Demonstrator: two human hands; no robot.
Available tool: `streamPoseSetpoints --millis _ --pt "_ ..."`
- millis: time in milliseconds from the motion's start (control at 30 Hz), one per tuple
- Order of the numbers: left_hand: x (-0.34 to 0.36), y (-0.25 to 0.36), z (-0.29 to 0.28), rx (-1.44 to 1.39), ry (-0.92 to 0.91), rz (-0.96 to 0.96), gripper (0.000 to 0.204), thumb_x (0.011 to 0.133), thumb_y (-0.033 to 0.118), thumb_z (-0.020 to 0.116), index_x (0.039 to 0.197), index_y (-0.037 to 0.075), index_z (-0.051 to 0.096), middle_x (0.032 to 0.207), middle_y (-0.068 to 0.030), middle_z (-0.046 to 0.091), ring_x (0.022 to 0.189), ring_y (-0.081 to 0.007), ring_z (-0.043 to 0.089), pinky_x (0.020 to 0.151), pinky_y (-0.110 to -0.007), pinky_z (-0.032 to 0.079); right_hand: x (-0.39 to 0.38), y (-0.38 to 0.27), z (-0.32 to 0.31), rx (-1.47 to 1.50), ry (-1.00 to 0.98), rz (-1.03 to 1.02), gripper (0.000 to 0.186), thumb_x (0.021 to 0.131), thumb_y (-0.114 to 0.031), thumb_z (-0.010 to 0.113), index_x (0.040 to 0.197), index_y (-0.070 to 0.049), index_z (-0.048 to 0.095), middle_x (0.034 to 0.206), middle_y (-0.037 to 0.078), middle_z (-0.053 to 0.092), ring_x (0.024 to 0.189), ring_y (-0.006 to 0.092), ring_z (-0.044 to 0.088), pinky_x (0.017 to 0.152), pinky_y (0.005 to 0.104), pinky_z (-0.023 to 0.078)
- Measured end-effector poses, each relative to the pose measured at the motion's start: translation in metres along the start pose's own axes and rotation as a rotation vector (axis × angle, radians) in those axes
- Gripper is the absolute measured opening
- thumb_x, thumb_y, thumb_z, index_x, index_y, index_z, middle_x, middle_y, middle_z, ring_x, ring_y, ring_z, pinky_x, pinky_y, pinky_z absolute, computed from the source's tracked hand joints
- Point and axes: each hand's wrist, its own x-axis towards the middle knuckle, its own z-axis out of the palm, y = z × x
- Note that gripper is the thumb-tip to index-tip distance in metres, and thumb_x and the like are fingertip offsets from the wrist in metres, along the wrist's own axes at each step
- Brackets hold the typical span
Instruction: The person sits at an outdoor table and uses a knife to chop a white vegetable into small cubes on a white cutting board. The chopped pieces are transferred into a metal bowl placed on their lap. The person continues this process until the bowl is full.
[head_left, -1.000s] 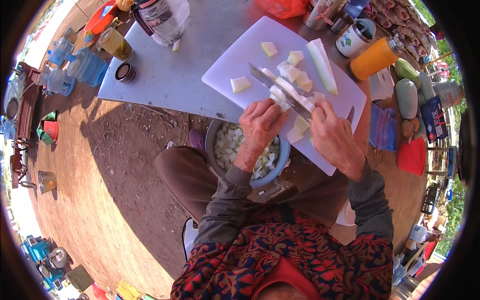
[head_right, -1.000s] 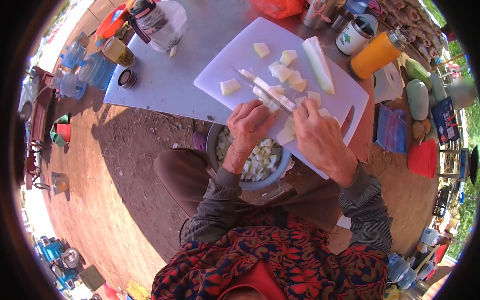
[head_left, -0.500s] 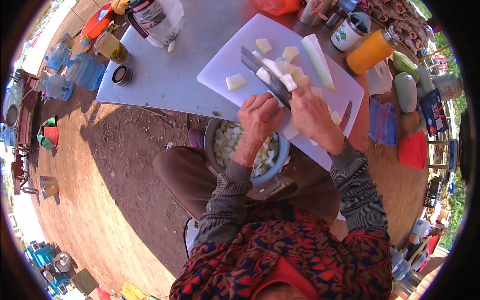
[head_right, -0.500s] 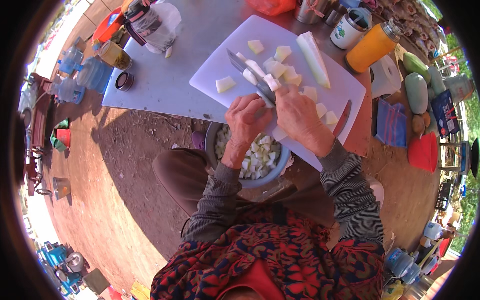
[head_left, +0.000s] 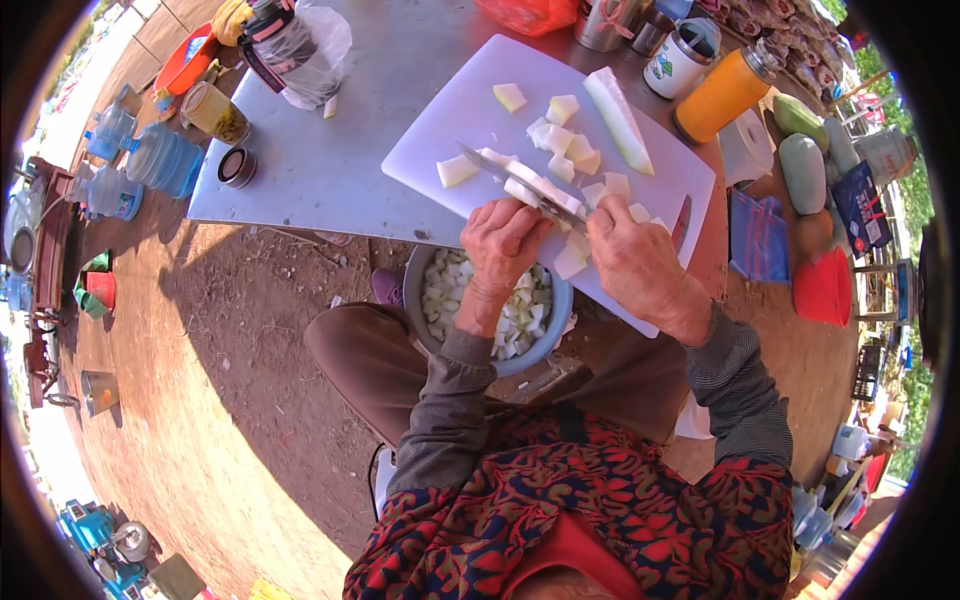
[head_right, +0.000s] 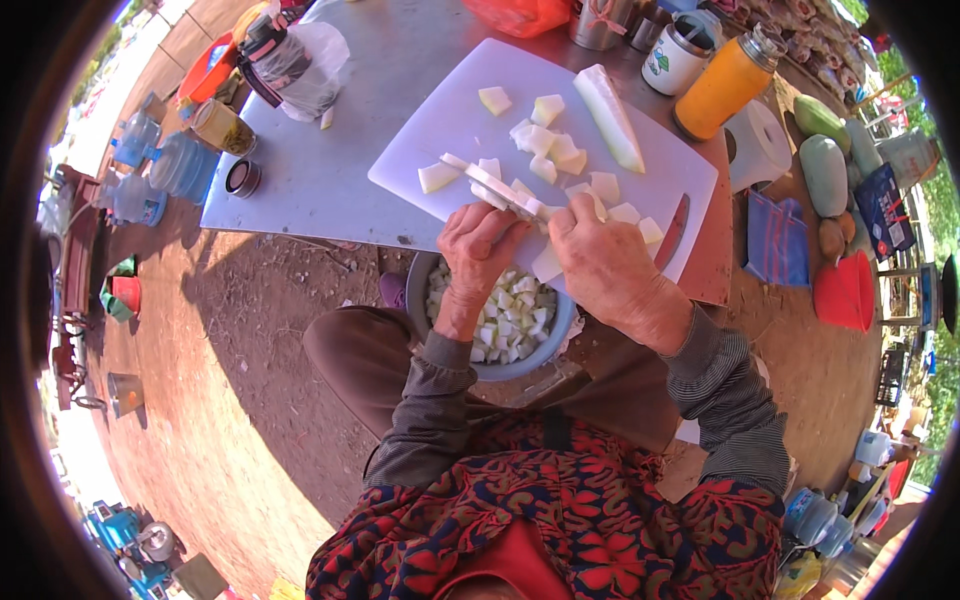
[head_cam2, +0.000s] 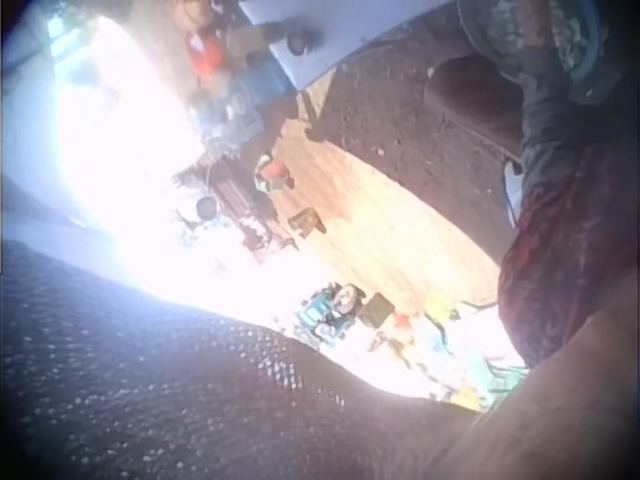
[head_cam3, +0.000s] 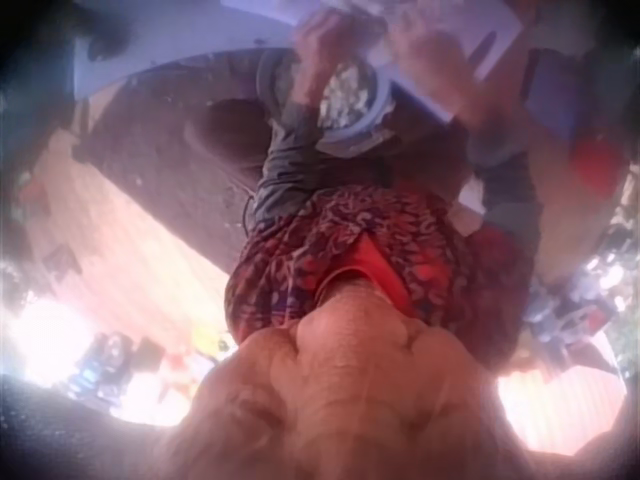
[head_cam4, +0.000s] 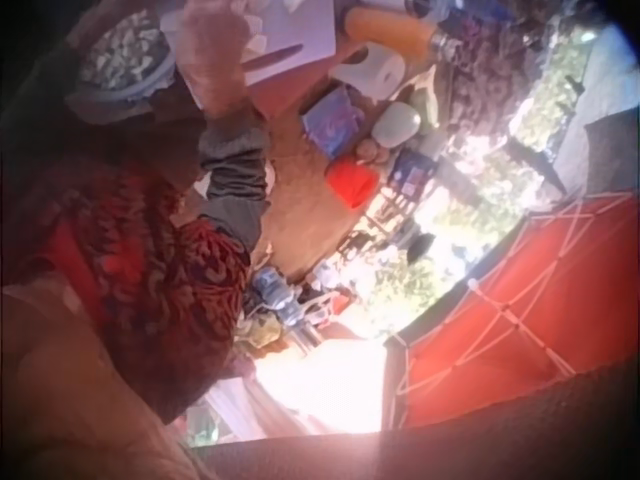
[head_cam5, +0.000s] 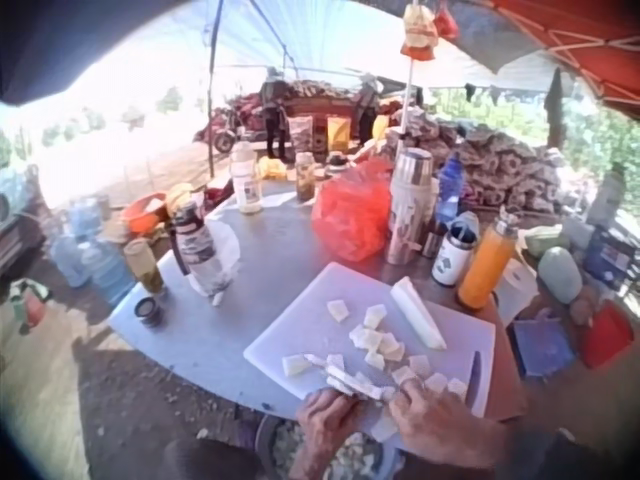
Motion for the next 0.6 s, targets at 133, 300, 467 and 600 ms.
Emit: streamPoseSetpoints --millis 133,300,467,600 --pt "0.001 0.000 0.001 -0.021 -0.014 0.017 0.021 0.061 0.013 0.081 0.079 0.013 0.070 0.085 -0.0019 0.069 0.076 -0.0229 0.065 0.069 -0.034 0.051 0.016 0.007 0.014 0.080 -0.026 0.000 0.010 0.082 -0.005 0.058 0.089 0.001 0.055 0.090 0.021 0.058 0.067 0.0358 0.064 0.062 0.0450 0.054" --pt "0.005 -0.002 0.001 -0.053 -0.012 0.034 0.021 0.062 0.011 0.081 0.079 0.012 0.070 0.085 -0.0027 0.069 0.076 -0.0237 0.065 0.069 -0.034 0.052 0.049 0.028 0.053 0.251 0.115 0.038 0.011 0.084 -0.008 0.057 0.088 0.002 0.056 0.087 0.023 0.063 0.073 0.0407 0.063 0.071 0.0494 0.052" --pt "0.002 -0.007 -0.003 -0.124 0.027 0.038 0.022 0.062 0.004 0.079 0.082 0.008 0.070 0.088 -0.0058 0.069 0.078 -0.0254 0.065 0.070 -0.035 0.053 0.057 0.045 0.062 0.446 0.055 0.212 0.013 0.086 -0.010 0.057 0.087 0.003 0.056 0.087 0.024 0.062 0.079 0.0424 0.062 0.074 0.0510 0.050" --pt "-0.004 0.000 -0.006 -0.149 0.083 0.005 0.024 0.063 -0.002 0.078 0.084 0.006 0.071 0.090 -0.0070 0.068 0.080 -0.0261 0.064 0.070 -0.035 0.053 0.033 0.043 0.049 0.353 0.331 0.034 0.013 0.086 -0.010 0.058 0.088 0.002 0.055 0.093 0.024 0.060 0.079 0.0433 0.061 0.072 0.0503 0.050"
